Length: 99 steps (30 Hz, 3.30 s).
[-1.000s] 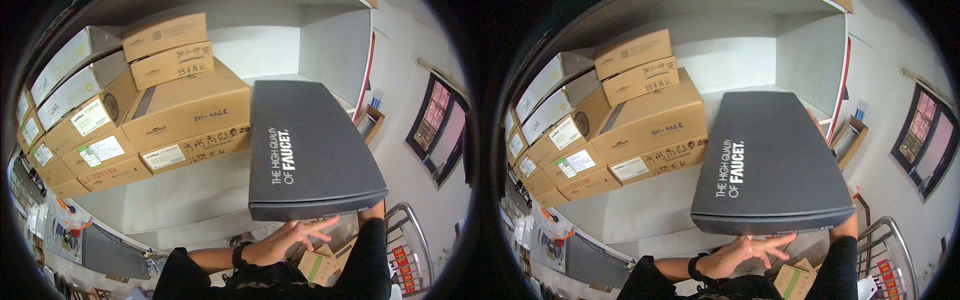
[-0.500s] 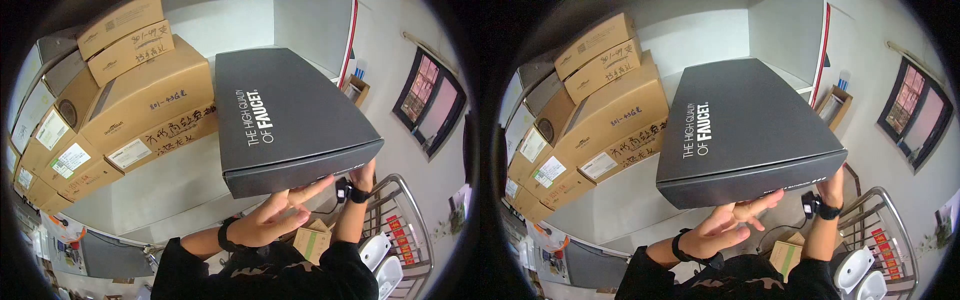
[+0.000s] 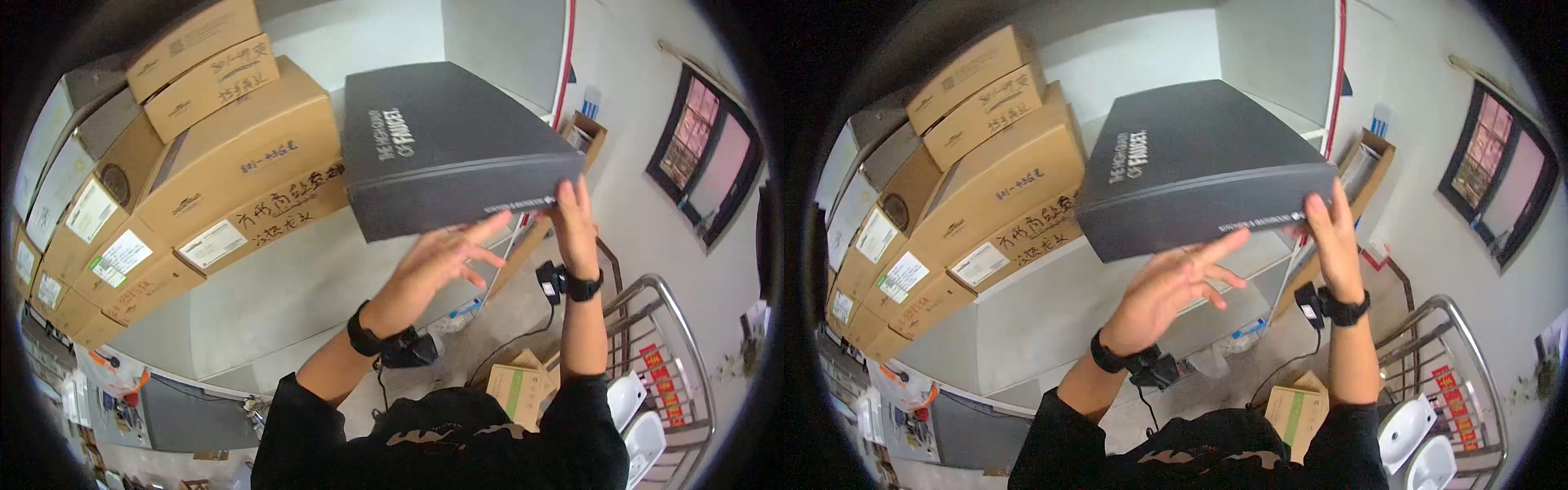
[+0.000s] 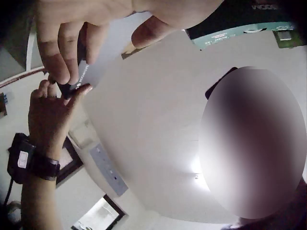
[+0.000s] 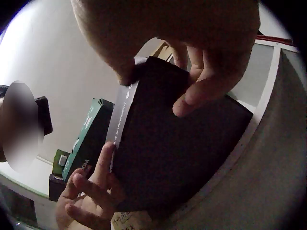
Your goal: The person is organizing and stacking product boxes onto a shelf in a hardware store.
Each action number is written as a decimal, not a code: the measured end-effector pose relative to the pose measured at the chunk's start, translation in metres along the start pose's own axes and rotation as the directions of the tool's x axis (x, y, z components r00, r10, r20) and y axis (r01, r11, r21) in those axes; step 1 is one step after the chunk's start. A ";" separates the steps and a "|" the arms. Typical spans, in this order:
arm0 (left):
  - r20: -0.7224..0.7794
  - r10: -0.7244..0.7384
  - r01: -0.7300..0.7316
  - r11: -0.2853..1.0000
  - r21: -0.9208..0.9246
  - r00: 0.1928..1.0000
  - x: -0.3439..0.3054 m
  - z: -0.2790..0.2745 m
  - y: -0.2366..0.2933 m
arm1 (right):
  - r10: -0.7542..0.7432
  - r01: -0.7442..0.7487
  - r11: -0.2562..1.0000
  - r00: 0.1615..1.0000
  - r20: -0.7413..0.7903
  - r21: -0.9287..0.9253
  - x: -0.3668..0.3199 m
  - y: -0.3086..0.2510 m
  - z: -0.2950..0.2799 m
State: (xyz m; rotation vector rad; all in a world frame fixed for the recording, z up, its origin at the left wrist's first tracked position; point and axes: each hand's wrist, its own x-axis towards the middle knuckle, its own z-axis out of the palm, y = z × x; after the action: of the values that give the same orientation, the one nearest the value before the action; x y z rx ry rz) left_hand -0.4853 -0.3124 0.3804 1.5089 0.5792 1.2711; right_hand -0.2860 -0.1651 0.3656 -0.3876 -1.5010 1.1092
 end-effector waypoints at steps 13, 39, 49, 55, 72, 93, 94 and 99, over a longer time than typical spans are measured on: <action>-0.250 -0.043 0.072 0.992 0.106 0.967 -0.038 -0.062 -0.018 | 0.067 -0.068 0.997 0.998 0.013 0.030 0.020 0.043 0.005; -0.230 -0.126 0.134 0.991 0.019 0.965 -0.012 -0.077 -0.025 | -0.751 0.674 0.283 0.598 0.280 -0.682 0.044 0.028 -0.075; -0.471 -0.066 0.009 0.993 -0.121 0.880 0.035 -0.061 -0.020 | -0.223 0.229 0.838 0.972 -0.072 0.495 -0.035 0.038 -0.034; -0.410 -0.046 0.032 0.999 -0.039 0.911 0.027 -0.050 -0.044 | 0.139 0.074 0.894 0.892 -0.430 0.442 -0.019 0.048 -0.070; -0.240 0.087 -0.104 0.993 -0.060 0.967 0.000 -0.035 -0.115 | 0.339 -0.148 0.889 0.849 -0.405 0.433 -0.002 0.129 -0.127; -0.444 0.072 -0.280 0.862 -0.423 0.893 -0.042 0.002 -0.059 | -0.280 0.093 0.818 0.926 -0.252 -0.568 0.049 0.064 -0.140; -0.431 0.150 -0.335 0.856 -0.394 0.890 -0.038 0.007 -0.065 | -0.270 0.112 0.836 0.936 -0.225 -0.537 0.052 0.062 -0.135; -0.470 0.288 -0.453 0.844 -0.288 0.835 -0.034 0.036 -0.065 | -0.186 0.125 0.930 0.971 -0.149 -0.345 0.057 0.059 -0.105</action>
State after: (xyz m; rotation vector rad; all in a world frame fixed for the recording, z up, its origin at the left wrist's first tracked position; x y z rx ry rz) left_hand -0.4471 -0.3324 0.3106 1.0470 0.2597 1.9187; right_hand -0.2271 -0.0485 0.3393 -0.5754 -1.5302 0.6736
